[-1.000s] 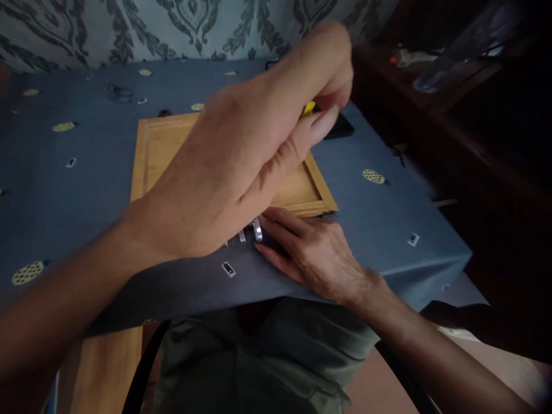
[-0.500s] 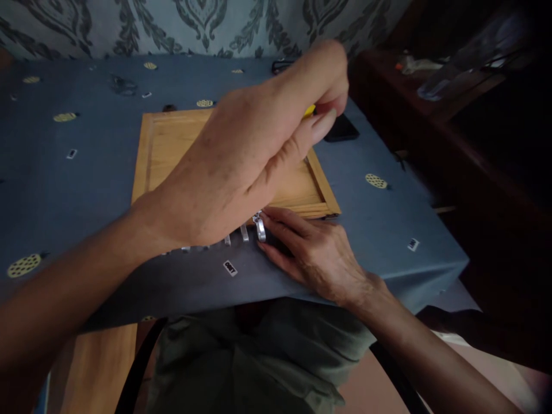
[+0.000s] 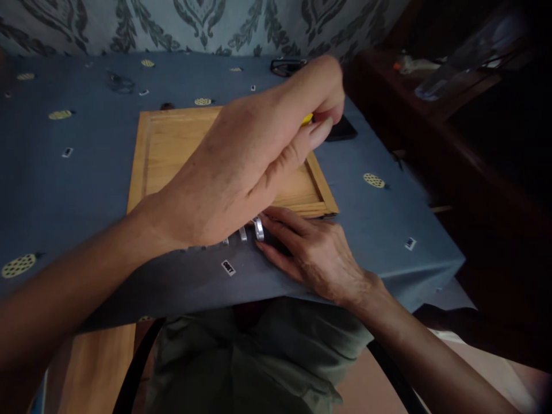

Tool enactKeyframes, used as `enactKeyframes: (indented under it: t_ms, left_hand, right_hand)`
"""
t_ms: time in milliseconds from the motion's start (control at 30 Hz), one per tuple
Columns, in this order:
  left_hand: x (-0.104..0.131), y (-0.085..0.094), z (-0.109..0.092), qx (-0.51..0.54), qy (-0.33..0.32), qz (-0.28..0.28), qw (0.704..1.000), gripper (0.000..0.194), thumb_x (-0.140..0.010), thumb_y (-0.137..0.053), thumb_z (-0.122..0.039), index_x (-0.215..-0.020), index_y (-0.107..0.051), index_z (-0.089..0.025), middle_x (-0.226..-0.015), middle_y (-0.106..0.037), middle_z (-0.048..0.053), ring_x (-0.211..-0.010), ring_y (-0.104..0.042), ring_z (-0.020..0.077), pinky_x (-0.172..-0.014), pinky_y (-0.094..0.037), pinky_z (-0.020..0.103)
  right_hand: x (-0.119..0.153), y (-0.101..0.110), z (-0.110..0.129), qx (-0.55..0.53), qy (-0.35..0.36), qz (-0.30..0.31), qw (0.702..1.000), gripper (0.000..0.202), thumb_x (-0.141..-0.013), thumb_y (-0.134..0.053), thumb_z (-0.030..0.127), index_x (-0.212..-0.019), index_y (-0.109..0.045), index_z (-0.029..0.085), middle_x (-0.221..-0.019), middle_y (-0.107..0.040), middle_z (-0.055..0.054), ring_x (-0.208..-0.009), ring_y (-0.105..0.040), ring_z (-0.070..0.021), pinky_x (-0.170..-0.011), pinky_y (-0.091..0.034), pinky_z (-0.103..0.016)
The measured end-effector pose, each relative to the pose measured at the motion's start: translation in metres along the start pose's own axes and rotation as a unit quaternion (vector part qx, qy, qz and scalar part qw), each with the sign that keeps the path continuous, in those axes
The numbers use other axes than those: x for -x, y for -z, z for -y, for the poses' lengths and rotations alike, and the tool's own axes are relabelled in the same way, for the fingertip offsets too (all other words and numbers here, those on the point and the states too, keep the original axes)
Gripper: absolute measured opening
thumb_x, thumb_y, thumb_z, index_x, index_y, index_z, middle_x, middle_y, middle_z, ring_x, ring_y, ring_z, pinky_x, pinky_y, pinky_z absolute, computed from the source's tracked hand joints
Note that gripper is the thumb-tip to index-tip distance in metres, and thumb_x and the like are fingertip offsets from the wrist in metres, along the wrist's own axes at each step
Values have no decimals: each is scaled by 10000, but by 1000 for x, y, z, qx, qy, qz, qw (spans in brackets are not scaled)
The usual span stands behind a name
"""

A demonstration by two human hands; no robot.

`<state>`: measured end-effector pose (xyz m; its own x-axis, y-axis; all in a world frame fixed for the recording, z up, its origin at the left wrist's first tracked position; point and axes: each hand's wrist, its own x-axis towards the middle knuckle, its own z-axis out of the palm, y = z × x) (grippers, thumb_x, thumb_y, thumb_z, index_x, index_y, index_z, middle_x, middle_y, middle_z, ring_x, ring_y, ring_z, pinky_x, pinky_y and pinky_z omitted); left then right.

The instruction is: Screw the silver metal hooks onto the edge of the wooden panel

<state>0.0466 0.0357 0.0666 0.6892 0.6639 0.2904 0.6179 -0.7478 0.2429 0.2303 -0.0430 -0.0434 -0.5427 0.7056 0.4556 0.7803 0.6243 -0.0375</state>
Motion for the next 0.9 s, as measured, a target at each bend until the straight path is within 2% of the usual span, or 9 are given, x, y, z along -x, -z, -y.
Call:
enactKeyframes:
  t_ms: [100,233,367,533,667,767,900]
  left_hand:
    - [1,-1,2,25,8,-2,1000,679,-965,-107,-489,-1308,-599,-170,-1129,-732,-6,-979,-747,158,-895,-497,350]
    - [1,0,1,19,16,1,1000,696,-952,-42,-432,-1305,-599,-211,-1132,-729,-34,-1004,-744,161,-895,-494,380]
    - [2,-2,0,48,30,-18,998,585,-981,-171,-495,-1233,-639,-250,-1091,-724,-40,-988,-753,170,-908,-516,378]
    - [3,-3,1,42,20,-19,999,626,-963,-130,-476,-1218,-644,-228,-1062,-702,-31,-979,-726,166,-892,-502,384]
    - [2,-2,5,48,7,-19,999,542,-1007,-200,-450,-1218,-640,-215,-1042,-679,-41,-982,-711,159,-892,-482,358]
    - [-1,2,6,-3,-12,-4,1000,527,-1031,-199,-445,-1240,-606,-182,-1005,-642,-28,-925,-681,153,-848,-455,356]
    - [-4,9,8,-127,-21,33,991,510,-1050,-153,-442,-1250,-558,-204,-852,-554,-17,-759,-629,149,-753,-412,354]
  right_hand:
    - [1,0,0,0,-3,5,1000,332,-1057,-564,308,-1209,-757,83,-1243,-795,-135,-896,-818,-241,-665,-641,-332]
    - [2,-1,0,6,-11,11,1000,341,-1065,-550,328,-1220,-754,103,-1248,-796,-125,-893,-817,-232,-664,-633,-326]
    - [2,-1,-1,7,-9,14,1000,336,-1067,-546,329,-1213,-754,110,-1257,-795,-113,-886,-814,-215,-660,-626,-314]
    - [0,-1,0,13,-5,3,1000,341,-1074,-533,325,-1192,-761,101,-1234,-804,-105,-844,-816,-214,-631,-624,-319]
    - [-1,-1,1,12,-3,-5,1000,349,-1077,-524,325,-1174,-764,91,-1220,-807,-109,-848,-818,-218,-632,-626,-325]
    - [-1,-2,1,11,-4,-1,1000,347,-1076,-526,327,-1181,-760,95,-1237,-803,-111,-868,-816,-211,-645,-620,-314]
    - [1,-2,1,10,-7,1,1000,337,-1072,-541,325,-1204,-750,95,-1258,-796,-110,-899,-813,-210,-680,-614,-307]
